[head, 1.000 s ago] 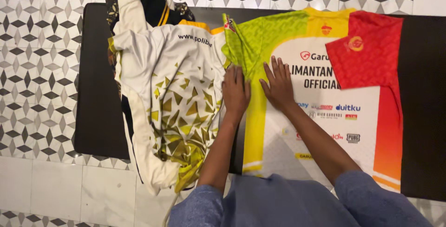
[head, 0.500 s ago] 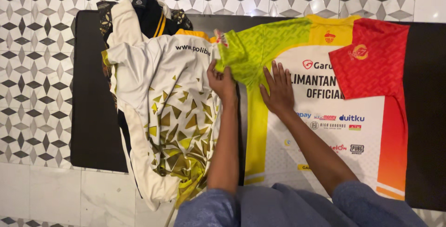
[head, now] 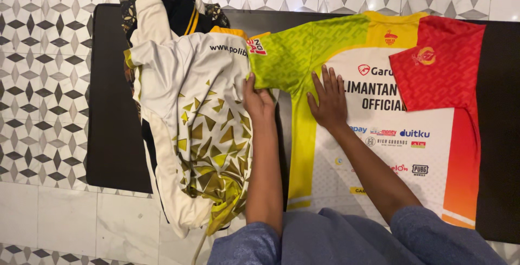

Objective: The person spreads out a shirt on a table, folds the sides and sleeves inward, and then folds the bottom up to create a rectangle before placing it into a shelf inside a locker.

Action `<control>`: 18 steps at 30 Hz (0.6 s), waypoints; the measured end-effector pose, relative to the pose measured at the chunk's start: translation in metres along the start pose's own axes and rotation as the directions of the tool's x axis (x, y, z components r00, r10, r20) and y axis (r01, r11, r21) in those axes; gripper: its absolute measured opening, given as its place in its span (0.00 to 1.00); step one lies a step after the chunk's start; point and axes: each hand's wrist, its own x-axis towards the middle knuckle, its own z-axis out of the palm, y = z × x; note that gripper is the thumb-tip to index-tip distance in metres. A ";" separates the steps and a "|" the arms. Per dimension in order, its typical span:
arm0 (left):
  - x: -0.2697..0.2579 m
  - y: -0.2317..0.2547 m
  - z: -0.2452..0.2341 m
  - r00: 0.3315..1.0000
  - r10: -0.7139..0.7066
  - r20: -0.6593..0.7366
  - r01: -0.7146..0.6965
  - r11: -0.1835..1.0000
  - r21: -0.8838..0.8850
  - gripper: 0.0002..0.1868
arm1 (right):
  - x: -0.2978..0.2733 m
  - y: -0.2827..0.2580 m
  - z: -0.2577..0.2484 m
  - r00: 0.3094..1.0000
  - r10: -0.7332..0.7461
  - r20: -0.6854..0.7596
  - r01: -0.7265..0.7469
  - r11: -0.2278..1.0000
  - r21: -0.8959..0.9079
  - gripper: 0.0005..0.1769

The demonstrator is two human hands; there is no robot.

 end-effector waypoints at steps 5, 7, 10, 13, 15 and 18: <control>-0.007 -0.002 0.003 0.989 0.020 -0.148 -0.005 0.995 0.103 0.30 | 0.001 0.000 0.000 1.000 -0.002 -0.010 0.002 1.000 0.004 0.34; -0.026 0.005 0.029 0.960 0.189 -0.205 -0.145 0.966 0.212 0.29 | 0.001 0.000 0.000 1.000 0.000 -0.011 0.000 1.000 -0.004 0.34; -0.056 0.000 0.071 0.925 0.347 -0.153 -0.256 0.870 0.422 0.26 | 0.001 0.001 0.001 1.000 0.003 -0.001 -0.003 1.000 0.010 0.35; -0.080 -0.025 0.089 0.891 0.317 0.326 -0.453 0.548 0.703 0.18 | 0.001 0.002 0.003 1.000 0.012 0.006 -0.012 1.000 0.006 0.35; -0.087 -0.044 0.088 0.843 0.266 0.468 -0.535 0.499 0.681 0.17 | 0.000 0.002 0.003 1.000 0.005 0.005 -0.005 1.000 0.008 0.35; -0.092 -0.059 0.081 0.827 0.181 0.533 -0.551 0.455 0.700 0.18 | 0.001 0.005 0.003 1.000 -0.004 0.016 0.004 1.000 -0.012 0.35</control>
